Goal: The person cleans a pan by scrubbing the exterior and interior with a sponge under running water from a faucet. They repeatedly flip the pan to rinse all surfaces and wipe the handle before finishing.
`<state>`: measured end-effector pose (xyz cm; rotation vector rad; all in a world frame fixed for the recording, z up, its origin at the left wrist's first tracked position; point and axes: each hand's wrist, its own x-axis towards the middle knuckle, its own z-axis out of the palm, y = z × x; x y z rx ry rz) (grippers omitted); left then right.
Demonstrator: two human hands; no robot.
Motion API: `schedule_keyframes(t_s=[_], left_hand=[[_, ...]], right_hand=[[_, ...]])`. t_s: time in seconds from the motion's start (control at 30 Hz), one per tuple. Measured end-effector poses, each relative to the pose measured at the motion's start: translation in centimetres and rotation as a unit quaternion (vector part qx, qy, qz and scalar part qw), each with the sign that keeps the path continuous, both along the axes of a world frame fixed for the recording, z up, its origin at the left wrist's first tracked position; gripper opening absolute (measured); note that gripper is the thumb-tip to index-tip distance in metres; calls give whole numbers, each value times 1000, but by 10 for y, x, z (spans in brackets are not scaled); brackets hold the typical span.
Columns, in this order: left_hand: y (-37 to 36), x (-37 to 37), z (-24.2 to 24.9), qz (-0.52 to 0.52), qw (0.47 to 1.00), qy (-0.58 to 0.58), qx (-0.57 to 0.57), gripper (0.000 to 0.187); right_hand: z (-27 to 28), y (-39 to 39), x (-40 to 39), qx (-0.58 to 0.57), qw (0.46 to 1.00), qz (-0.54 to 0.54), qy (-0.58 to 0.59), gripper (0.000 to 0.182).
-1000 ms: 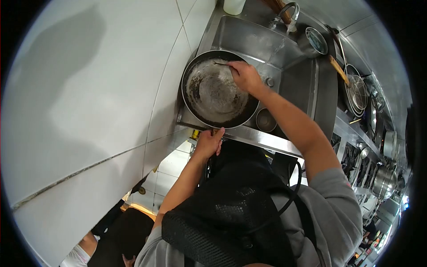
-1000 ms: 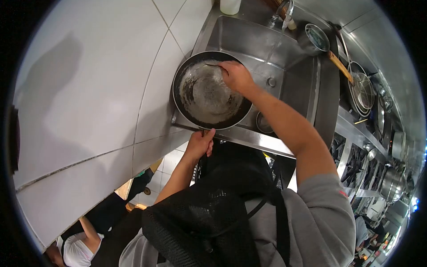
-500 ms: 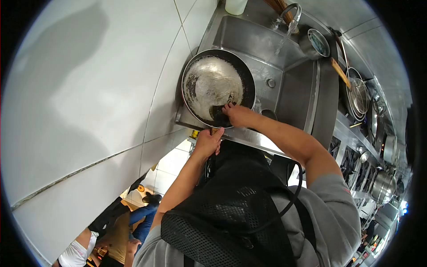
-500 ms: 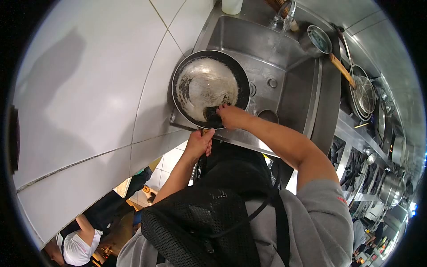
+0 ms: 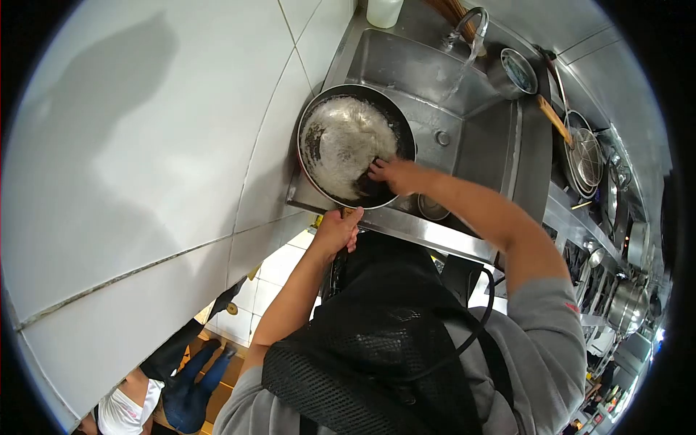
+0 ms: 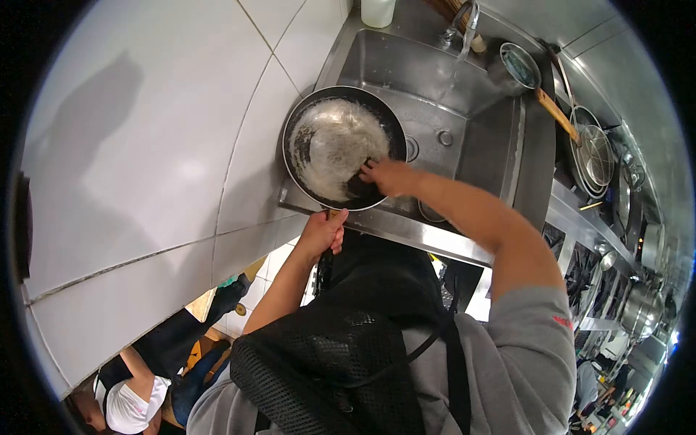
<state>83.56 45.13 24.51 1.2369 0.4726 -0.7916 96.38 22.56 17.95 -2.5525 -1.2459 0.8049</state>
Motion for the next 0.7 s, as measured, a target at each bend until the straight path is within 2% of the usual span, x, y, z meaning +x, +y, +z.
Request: schedule_keyframes(t_s=[0.03,0.07,0.13,0.17,0.23,0.3,0.37,0.43,0.47,0.53,0.57,0.63,0.7], left_hand=[[4,1,-1,0,1000,-2,1,40],[10,3,-3,-14,1000,2,-6,41],[18,3,-4,-34,999,6,-12,41],[20,4,-3,-36,999,0,-7,44],[21,3,0,-36,999,-3,-2,46],[24,4,5,-35,999,6,-2,47],[21,4,2,-38,999,1,-13,45],[19,8,2,-45,999,-7,-21,43],[19,8,2,-43,999,6,-16,43],[19,7,-1,-43,999,21,-10,42],[19,5,-3,-45,999,12,-10,42],[23,8,-2,-50,999,-2,-6,41],[24,6,-3,-51,999,15,-3,40]], right_hand=[[6,-11,16,30,992,105,-65,45],[11,-14,40,30,992,105,-67,45],[23,-16,73,-98,941,176,-271,37],[25,-15,72,-99,941,174,-273,37],[25,-6,62,-79,924,115,-357,29],[21,18,22,-116,964,-71,-229,23],[38,39,-1,-107,983,-145,44,28],[39,47,-22,41,977,-131,161,39],[31,43,-23,41,977,-133,160,39],[17,36,-26,152,975,-76,144,48],[23,24,-12,57,988,26,140,59],[35,3,22,9,989,149,22,57],[40,-9,60,-163,967,154,-118,56]])
